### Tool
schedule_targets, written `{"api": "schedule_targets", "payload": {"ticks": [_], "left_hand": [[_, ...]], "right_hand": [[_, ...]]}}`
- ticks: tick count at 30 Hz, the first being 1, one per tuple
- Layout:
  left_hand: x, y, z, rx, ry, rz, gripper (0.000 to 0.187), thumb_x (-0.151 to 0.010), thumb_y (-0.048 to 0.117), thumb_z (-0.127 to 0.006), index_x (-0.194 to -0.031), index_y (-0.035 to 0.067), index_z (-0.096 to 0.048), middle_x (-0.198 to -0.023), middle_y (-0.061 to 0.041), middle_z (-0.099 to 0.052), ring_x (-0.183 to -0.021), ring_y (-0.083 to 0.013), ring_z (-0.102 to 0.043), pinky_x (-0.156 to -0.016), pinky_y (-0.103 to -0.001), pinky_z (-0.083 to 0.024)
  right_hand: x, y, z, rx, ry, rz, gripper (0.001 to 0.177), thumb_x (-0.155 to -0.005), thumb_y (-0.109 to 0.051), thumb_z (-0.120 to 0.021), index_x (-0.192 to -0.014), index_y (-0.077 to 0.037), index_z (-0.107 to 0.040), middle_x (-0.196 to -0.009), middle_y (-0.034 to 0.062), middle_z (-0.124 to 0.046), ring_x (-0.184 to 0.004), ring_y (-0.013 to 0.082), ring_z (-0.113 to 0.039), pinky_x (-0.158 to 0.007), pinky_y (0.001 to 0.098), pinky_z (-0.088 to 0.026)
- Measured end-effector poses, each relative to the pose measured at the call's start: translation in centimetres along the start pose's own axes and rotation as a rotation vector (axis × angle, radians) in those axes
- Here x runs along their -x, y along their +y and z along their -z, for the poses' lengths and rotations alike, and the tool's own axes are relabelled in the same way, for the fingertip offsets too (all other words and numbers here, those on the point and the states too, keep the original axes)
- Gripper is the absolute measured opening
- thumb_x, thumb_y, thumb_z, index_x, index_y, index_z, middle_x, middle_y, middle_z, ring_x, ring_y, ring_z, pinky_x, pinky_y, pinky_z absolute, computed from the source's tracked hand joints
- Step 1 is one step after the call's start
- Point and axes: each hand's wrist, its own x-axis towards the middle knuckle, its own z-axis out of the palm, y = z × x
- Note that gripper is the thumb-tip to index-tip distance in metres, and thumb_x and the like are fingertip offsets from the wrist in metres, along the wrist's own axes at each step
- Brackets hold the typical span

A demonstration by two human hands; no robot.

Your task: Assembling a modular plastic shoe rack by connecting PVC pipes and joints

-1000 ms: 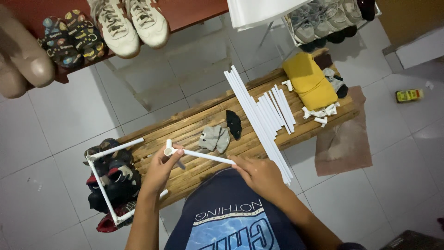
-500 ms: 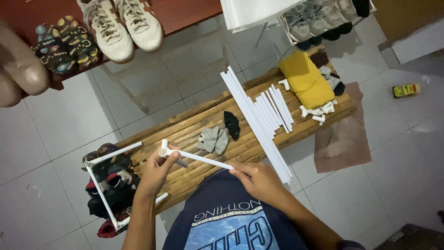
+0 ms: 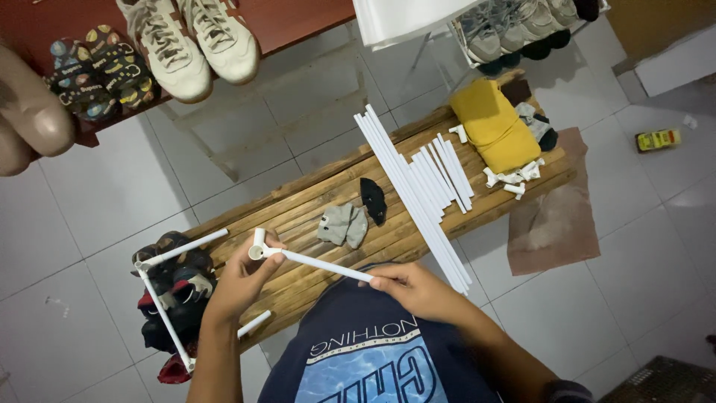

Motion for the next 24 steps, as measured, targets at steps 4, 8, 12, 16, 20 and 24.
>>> {"api": "schedule_targets", "payload": {"ticks": [4, 8, 12, 16, 20, 24], "left_hand": [[0.4, 1.2, -0.1, -0.01, -0.043, -0.016, 0.015, -0.092, 0.007, -0.073, -0.102, -0.001, -0.066, -0.09, -0.01, -0.057, -0.088, -0.0197, -0.051, -0.082, -0.038, -0.045], [0.3, 1.1, -0.4, -0.05, -0.036, 0.001, 0.018, -0.091, 0.01, -0.075, -0.103, 0.0, -0.067, -0.091, -0.01, -0.059, -0.087, -0.0191, -0.051, -0.082, -0.037, -0.043], [-0.6, -0.6, -0.6, -0.064, 0.032, -0.037, 0.019, -0.093, 0.012, -0.074, -0.106, 0.0, -0.068, -0.092, -0.01, -0.064, -0.089, -0.0199, -0.054, -0.084, -0.037, -0.043], [-1.9, -5.3, 0.0, -0.125, 0.197, -0.043, 0.035, -0.099, 0.04, -0.057, -0.105, 0.011, -0.075, -0.109, -0.003, -0.074, -0.105, -0.017, -0.067, -0.097, -0.034, -0.051], [-2.0, 1.1, -2.6, -0.014, 0.325, 0.099, 0.059, -0.105, 0.053, -0.031, -0.087, 0.014, -0.071, -0.084, 0.0, -0.067, -0.081, -0.0121, -0.06, -0.08, -0.028, -0.046], [-2.4, 2.8, -2.8, -0.035, 0.269, 0.017, 0.038, -0.108, 0.036, -0.041, -0.1, 0.013, -0.07, -0.086, 0.001, -0.057, -0.077, -0.0095, -0.054, -0.069, -0.024, -0.047]], "right_hand": [[-0.1, -0.4, 0.7, -0.108, -0.103, -0.101, 0.026, -0.102, -0.014, -0.058, -0.112, -0.006, -0.081, -0.054, -0.0041, -0.047, -0.057, 0.006, -0.041, -0.051, 0.0202, -0.035], [0.1, -0.7, 0.9, -0.146, -0.116, -0.122, 0.027, -0.103, -0.012, -0.057, -0.115, -0.006, -0.08, -0.051, -0.0055, -0.04, -0.052, 0.0044, -0.035, -0.047, 0.0187, -0.027], [-0.2, -0.2, 0.5, -0.039, -0.073, -0.09, 0.03, -0.103, -0.017, -0.056, -0.117, -0.005, -0.08, -0.072, 0.007, -0.062, -0.07, 0.0134, -0.047, -0.064, 0.0304, -0.041], [-0.3, 0.0, 0.3, 0.179, 0.072, -0.133, 0.037, -0.093, -0.03, -0.063, -0.12, -0.01, -0.08, -0.122, -0.0024, -0.082, -0.114, 0.0062, -0.073, -0.101, 0.0217, -0.051], [0.3, -0.2, -0.5, 0.316, 0.182, 0.111, 0.031, -0.092, -0.028, -0.068, -0.118, -0.014, -0.077, -0.114, -0.0017, -0.084, -0.108, 0.0089, -0.076, -0.093, 0.0246, -0.054], [0.6, 0.1, -0.8, 0.719, 0.345, 0.36, 0.037, -0.094, -0.026, -0.067, -0.132, -0.026, -0.07, -0.088, -0.0037, -0.075, -0.065, 0.0139, -0.065, -0.062, 0.031, -0.049]]}}
